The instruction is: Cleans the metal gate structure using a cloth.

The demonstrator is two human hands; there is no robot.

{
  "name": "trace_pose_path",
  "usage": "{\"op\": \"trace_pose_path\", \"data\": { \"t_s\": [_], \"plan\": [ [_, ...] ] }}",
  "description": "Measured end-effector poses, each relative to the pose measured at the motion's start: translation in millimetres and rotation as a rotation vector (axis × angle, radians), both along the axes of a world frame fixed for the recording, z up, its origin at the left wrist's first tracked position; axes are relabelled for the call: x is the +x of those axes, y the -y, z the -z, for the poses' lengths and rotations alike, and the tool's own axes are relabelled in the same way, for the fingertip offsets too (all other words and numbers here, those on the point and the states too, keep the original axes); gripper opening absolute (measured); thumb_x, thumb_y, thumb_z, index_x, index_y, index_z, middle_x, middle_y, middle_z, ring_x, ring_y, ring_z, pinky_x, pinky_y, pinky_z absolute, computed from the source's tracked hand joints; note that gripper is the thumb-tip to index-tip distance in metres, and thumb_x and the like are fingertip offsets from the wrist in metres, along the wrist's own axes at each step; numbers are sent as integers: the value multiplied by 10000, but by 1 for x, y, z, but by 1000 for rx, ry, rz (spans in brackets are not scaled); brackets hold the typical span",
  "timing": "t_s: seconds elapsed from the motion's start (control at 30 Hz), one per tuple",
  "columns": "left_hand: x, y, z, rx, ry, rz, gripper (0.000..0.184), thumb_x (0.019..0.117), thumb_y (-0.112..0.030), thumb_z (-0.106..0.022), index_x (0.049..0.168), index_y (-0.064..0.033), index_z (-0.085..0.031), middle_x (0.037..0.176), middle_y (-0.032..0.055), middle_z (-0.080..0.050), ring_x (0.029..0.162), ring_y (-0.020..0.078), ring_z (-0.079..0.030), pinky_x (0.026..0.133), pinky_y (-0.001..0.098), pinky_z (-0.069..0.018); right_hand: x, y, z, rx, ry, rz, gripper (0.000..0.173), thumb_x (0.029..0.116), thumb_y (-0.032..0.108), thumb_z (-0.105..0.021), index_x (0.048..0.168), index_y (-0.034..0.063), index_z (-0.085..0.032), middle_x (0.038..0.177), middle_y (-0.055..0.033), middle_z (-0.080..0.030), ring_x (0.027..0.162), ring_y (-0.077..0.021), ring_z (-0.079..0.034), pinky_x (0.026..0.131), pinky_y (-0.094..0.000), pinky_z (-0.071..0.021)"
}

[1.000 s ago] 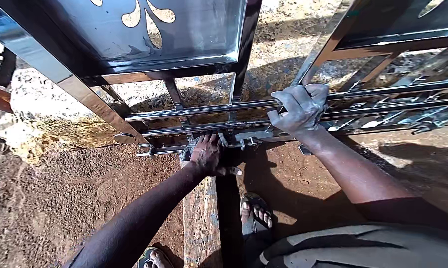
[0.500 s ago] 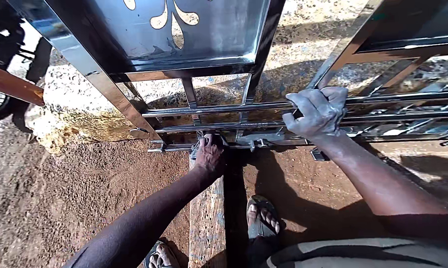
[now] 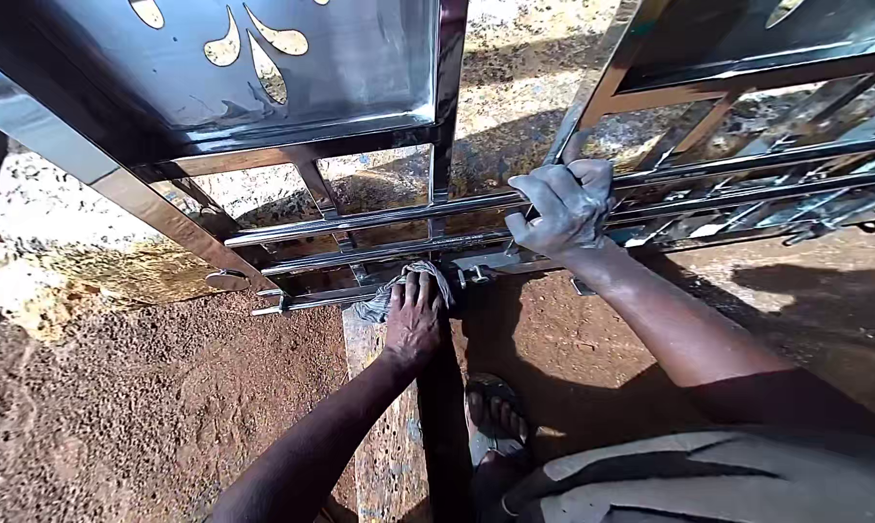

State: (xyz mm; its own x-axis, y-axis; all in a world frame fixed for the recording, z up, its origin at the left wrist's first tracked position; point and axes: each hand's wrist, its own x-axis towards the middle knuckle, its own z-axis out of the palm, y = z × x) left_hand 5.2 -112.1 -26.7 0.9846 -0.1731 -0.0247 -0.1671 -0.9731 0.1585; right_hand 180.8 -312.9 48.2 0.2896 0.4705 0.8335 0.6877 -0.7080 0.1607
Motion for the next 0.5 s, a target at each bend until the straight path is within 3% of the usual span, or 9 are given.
{"op": "trace_pose_path", "data": {
  "t_s": [0.07,0.17,0.23,0.33,0.5],
  "plan": [
    [10,20,-8,-43,-57,7,476,918,-234,-651,1338,-11,-643,1531,270,-460,1433,461,-411,1107,648,-348,-2,-2,1,9,-7,15,245,919,270,-605,1014,105,-759,926,-114,-748,908,-323,-637,883,-432,-426],
    [20,31,-12,-85,10,-14,485,862,-237,-714,1287,-9,-671,1481,249,-513,1388,430,-467,1076,621,-389,-2,-4,0,27,-2,35,227,899,270,-624,986,114,-764,910,-104,-749,901,-318,-642,877,-433,-426],
    [20,20,-10,-35,19,45,482,856,-210,-714,1301,-27,-670,1478,229,-527,1370,410,-496,1059,592,-425,-2,-5,0,29,0,30,218,896,266,-634,980,110,-762,906,-108,-746,894,-317,-630,871,-431,-417],
    [13,-6,-16,19,48,98,364,870,-180,-732,1209,-48,-715,1398,195,-591,1266,384,-569,961,547,-494,-4,0,-4,-20,-33,10,241,905,266,-631,1024,98,-756,935,-127,-747,895,-320,-648,876,-443,-429],
    [1,-50,-19,207,83,45,421,904,-276,-676,1231,-11,-686,1349,228,-625,1229,411,-607,962,603,-479,-4,5,-5,-51,-73,5,271,908,263,-612,1072,102,-756,974,-123,-756,912,-315,-654,890,-442,-430]
  ]
}}
